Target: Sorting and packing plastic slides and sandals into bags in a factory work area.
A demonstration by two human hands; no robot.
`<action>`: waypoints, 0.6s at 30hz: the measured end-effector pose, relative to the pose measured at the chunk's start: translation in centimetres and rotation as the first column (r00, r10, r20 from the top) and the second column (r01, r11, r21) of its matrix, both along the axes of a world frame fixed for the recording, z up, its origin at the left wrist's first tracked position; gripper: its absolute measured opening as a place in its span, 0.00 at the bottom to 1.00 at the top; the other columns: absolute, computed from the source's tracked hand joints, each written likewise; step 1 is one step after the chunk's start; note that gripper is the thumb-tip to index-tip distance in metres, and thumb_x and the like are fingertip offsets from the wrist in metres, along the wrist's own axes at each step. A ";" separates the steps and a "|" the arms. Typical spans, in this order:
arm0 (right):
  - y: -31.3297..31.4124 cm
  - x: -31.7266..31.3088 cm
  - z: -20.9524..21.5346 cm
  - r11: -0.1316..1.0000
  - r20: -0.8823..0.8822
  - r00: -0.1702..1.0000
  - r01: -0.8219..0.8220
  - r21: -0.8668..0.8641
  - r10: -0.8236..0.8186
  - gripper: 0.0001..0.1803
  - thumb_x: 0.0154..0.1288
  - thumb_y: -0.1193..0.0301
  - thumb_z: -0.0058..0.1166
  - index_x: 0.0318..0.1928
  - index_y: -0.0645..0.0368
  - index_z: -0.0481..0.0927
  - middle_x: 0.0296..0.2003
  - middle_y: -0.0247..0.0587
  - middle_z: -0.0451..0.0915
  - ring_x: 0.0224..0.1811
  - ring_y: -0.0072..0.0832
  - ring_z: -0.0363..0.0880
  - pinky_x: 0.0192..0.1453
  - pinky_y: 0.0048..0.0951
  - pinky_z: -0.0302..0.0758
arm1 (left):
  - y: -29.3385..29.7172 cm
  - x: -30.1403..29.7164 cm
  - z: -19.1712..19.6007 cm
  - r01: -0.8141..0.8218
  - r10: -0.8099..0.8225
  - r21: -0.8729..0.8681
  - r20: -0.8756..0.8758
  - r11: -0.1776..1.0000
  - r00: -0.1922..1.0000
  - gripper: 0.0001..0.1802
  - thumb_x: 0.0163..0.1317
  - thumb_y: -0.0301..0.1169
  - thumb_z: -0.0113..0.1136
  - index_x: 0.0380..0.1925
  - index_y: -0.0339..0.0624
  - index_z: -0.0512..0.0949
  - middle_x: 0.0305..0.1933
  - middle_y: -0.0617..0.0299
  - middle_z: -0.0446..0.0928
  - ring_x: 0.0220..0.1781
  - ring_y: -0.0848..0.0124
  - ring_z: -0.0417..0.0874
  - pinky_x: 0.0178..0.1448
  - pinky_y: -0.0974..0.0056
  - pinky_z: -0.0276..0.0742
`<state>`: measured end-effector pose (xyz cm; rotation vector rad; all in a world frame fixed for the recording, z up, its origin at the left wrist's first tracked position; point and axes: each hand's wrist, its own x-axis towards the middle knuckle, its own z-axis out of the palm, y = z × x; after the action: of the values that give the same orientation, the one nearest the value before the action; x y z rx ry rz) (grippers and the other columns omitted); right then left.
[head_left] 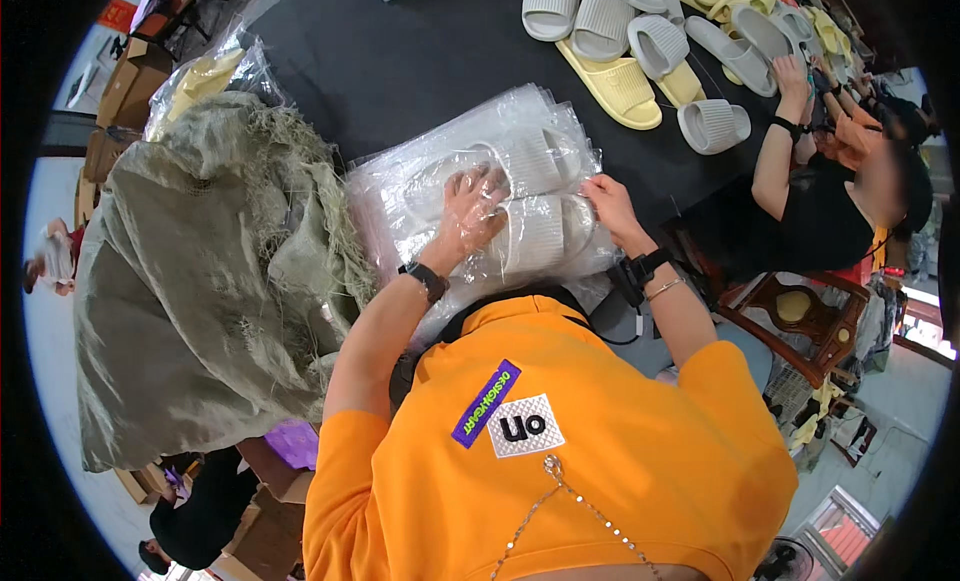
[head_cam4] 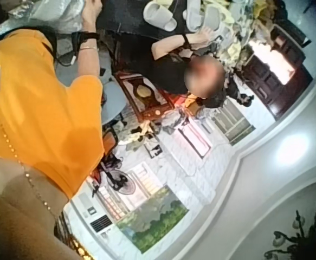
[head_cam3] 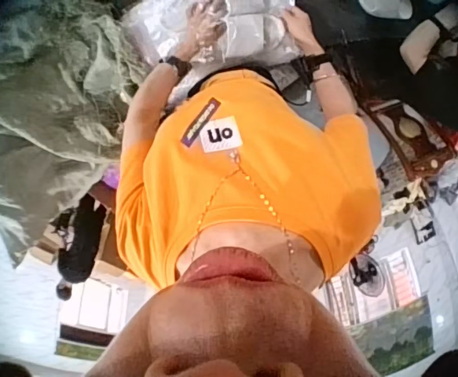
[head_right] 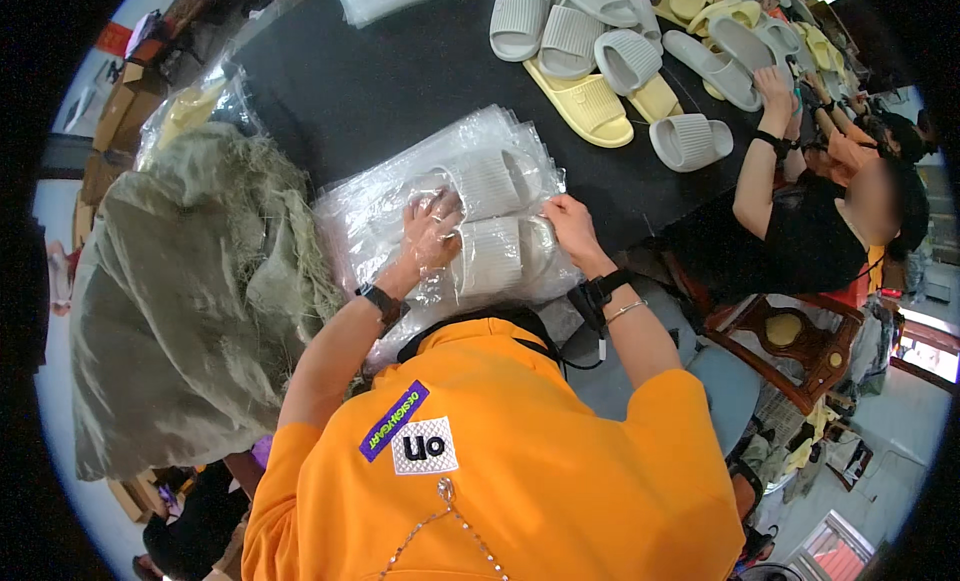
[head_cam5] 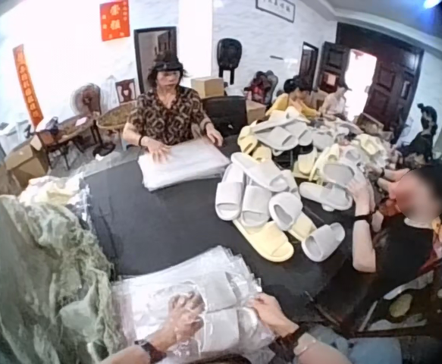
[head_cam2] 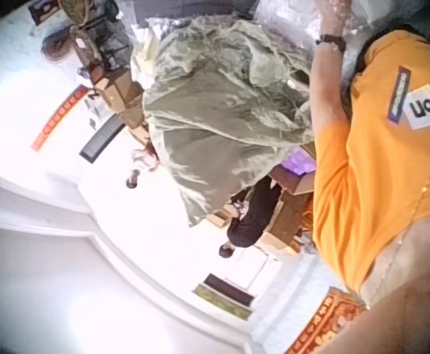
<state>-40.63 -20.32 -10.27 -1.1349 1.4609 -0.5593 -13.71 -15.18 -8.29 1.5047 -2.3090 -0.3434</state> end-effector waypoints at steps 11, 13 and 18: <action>-1.0 -3.3 0.9 0.949 0.053 0.947 0.317 0.000 -0.316 0.09 0.67 0.65 0.44 0.37 0.57 0.72 0.25 0.33 0.74 0.24 0.19 0.73 0.23 0.20 0.71 | 9.7 17.0 -2.3 -0.716 0.674 0.194 -0.563 0.670 0.478 0.17 0.54 0.30 0.54 0.45 0.39 0.74 0.53 0.57 0.72 0.57 0.59 0.69 0.59 0.54 0.63; -1.2 -3.1 1.3 0.954 0.016 0.954 0.299 -0.020 -0.299 0.09 0.66 0.65 0.44 0.36 0.57 0.72 0.24 0.33 0.74 0.22 0.18 0.73 0.22 0.20 0.72 | 11.8 21.2 -1.5 -0.683 0.666 0.529 -0.742 0.504 -0.083 0.16 0.59 0.33 0.53 0.47 0.38 0.73 0.51 0.58 0.73 0.51 0.64 0.73 0.54 0.58 0.70; -1.1 -0.1 2.9 0.984 -0.044 0.986 0.157 -0.088 -0.162 0.09 0.65 0.67 0.45 0.37 0.60 0.73 0.22 0.36 0.75 0.19 0.20 0.74 0.23 0.22 0.72 | 14.9 25.0 4.6 -0.767 0.642 0.453 -0.764 0.454 -0.071 0.17 0.61 0.33 0.53 0.48 0.36 0.72 0.49 0.59 0.74 0.47 0.67 0.75 0.52 0.61 0.73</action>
<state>-40.76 -21.45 -7.35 -1.1108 1.5950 -0.7139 11.26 -0.31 -3.64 1.6243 -0.4388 -0.4878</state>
